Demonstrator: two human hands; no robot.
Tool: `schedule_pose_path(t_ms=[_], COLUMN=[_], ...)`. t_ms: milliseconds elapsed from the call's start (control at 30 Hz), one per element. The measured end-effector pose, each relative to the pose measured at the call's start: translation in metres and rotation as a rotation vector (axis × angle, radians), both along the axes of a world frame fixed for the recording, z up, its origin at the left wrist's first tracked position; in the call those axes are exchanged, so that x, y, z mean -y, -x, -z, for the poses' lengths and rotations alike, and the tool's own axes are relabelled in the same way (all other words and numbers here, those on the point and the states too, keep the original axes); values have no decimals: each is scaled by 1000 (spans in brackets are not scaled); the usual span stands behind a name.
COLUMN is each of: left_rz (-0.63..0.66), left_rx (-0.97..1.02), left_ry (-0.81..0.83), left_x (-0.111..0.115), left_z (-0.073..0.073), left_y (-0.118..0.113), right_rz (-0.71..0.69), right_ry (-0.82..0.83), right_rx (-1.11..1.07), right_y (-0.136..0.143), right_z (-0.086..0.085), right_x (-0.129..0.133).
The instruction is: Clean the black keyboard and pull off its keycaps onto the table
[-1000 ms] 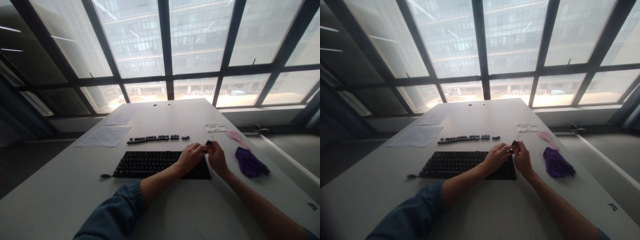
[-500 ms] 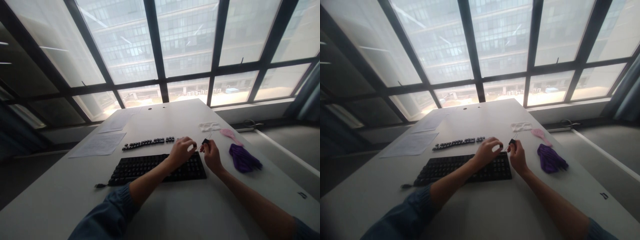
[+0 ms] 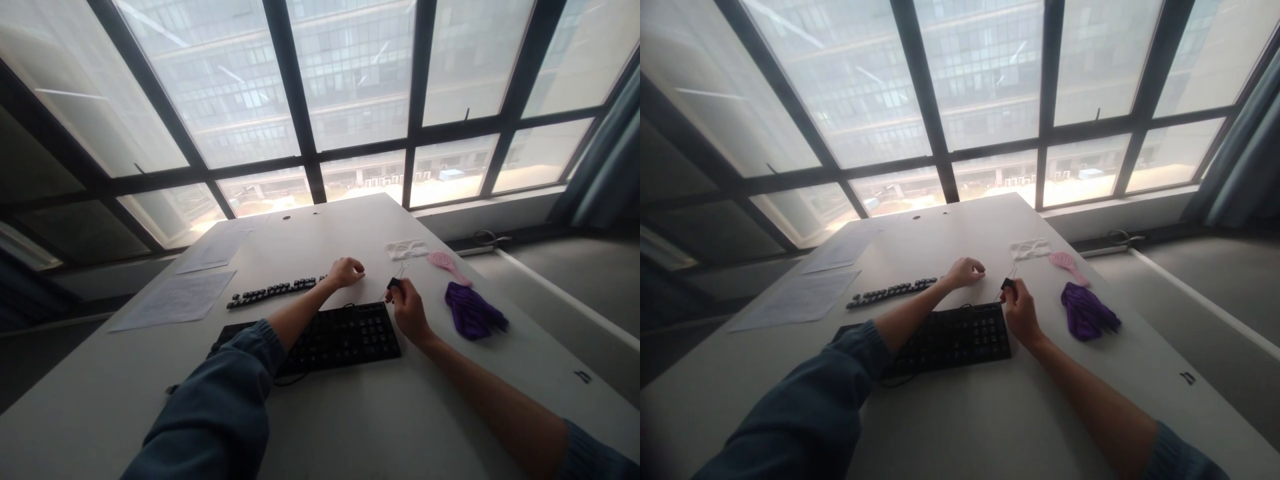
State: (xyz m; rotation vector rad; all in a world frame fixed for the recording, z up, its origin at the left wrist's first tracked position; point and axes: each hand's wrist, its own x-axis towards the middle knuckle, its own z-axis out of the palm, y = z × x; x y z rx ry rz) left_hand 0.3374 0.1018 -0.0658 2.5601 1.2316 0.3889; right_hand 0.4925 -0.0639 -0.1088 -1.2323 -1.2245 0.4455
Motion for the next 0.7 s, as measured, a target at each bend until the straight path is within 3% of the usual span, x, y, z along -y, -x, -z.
schedule_pose_path(t_ms=[300, 433, 500, 567, 633, 700], left_rz=[-4, -9, -12, -7, -17, -87], left_rx=[-15, 24, 75, 135, 156, 150], left_ry=[22, 0, -51, -132, -173, -172], left_x=[2, 2, 6, 16, 31, 50], left_z=[-1, -21, -40, -61, -77, -83], left_y=[1, 17, 40, 76, 126, 183], right_rz=[-16, -17, -7, -8, -39, -110], right_ry=[6, 3, -4, -8, 2, 33], right_rx=[-6, -24, -31, -34, -42, -46], right_y=[0, -3, -3, 0, 10, 25], right_z=[-1, 0, -2, -7, -12, -16], right_x=[1, 1, 2, 7, 15, 25])
